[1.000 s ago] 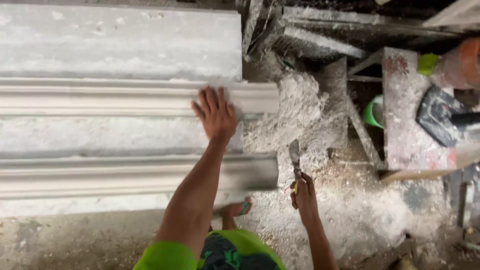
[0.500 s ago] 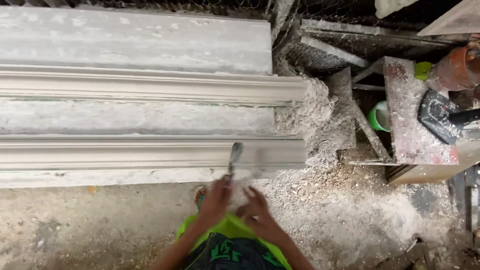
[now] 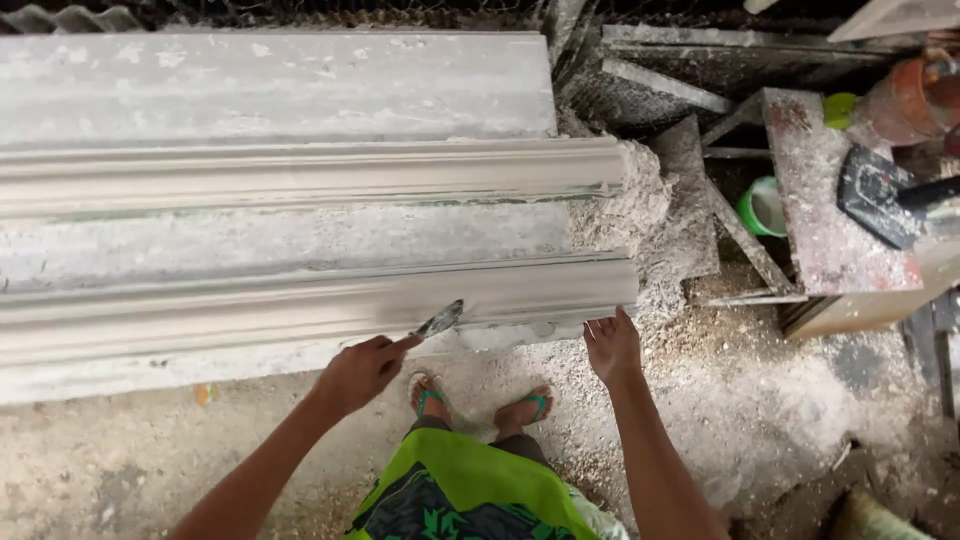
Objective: Smoothing and refining the surface of decorative plaster moldings using a hand scraper on a work table.
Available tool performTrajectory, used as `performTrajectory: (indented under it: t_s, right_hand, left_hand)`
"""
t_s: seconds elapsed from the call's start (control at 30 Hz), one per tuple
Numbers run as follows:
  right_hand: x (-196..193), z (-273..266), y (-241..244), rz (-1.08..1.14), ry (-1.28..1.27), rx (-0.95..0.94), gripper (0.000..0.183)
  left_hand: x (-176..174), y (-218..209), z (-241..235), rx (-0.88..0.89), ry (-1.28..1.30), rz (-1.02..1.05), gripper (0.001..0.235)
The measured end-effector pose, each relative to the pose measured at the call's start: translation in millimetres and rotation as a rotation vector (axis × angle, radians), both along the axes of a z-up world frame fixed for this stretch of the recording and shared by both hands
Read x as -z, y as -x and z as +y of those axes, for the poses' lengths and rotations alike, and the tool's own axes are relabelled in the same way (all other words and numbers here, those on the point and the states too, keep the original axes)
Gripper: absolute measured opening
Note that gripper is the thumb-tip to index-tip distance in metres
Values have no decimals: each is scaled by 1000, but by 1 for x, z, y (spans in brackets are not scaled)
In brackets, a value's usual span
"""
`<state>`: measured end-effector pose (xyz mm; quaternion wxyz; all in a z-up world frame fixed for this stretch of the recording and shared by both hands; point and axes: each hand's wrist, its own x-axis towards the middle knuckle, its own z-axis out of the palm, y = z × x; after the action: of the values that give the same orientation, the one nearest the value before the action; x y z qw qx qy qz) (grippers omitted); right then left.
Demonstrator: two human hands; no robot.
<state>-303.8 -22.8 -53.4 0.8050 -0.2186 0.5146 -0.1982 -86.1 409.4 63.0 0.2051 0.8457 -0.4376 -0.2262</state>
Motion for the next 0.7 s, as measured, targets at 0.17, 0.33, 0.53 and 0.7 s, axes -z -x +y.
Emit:
performTrajectory:
  t_s: [0.17,0.33,0.53,0.7]
  right_hand:
    - [-19,21,-6,-27,-11,75,45]
    - [-32,24,-6,-55,-54,120,49]
    - [-41,32,-10,-54,-58,141,58]
    - [-35,30,-7,-42,-72,183,65]
  left_hand:
    - [36,9,-25,30,79,-216,32]
    - [-3,-6,-12,76,-13,-108,31]
    - [18,19,-58,86,23,-158,31]
    - [12,26,-59,86,114,-338,24]
